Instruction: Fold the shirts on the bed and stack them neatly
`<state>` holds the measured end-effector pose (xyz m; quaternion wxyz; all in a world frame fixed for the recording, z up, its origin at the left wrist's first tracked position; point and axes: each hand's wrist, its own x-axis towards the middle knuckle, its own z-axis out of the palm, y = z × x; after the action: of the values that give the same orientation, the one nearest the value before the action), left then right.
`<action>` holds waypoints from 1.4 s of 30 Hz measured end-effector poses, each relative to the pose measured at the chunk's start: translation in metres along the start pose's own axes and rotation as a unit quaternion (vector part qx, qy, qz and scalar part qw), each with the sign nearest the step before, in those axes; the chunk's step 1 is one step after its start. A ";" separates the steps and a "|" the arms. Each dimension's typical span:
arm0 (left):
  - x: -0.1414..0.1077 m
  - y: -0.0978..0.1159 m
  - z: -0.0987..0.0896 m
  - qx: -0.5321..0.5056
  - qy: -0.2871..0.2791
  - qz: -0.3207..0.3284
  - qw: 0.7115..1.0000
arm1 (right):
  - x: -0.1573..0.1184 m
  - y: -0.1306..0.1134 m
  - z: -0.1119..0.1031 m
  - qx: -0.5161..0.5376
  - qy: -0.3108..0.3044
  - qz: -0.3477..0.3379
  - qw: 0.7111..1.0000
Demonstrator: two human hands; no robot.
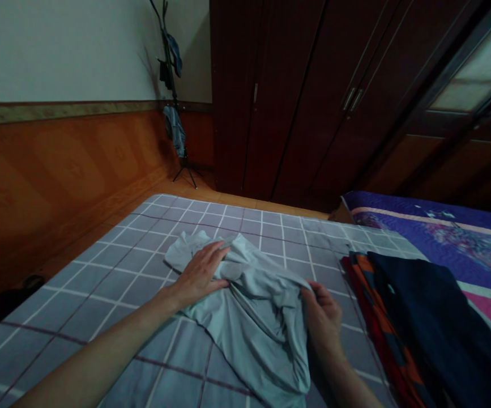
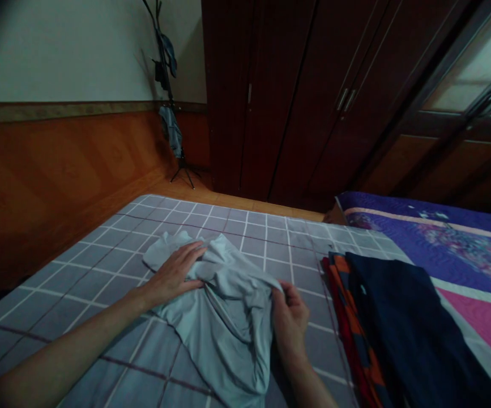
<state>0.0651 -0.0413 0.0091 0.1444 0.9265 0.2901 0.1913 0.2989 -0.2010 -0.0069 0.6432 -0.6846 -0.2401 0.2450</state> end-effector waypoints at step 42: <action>0.002 -0.013 -0.002 -0.001 -0.061 0.159 0.985 | 0.038 0.007 -0.020 0.147 0.148 0.019 0.978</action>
<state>0.0596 -0.0295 0.0065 0.1299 0.9707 0.1294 0.1555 0.3408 -0.1922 -0.0143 0.7604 -0.6156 -0.0910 0.1858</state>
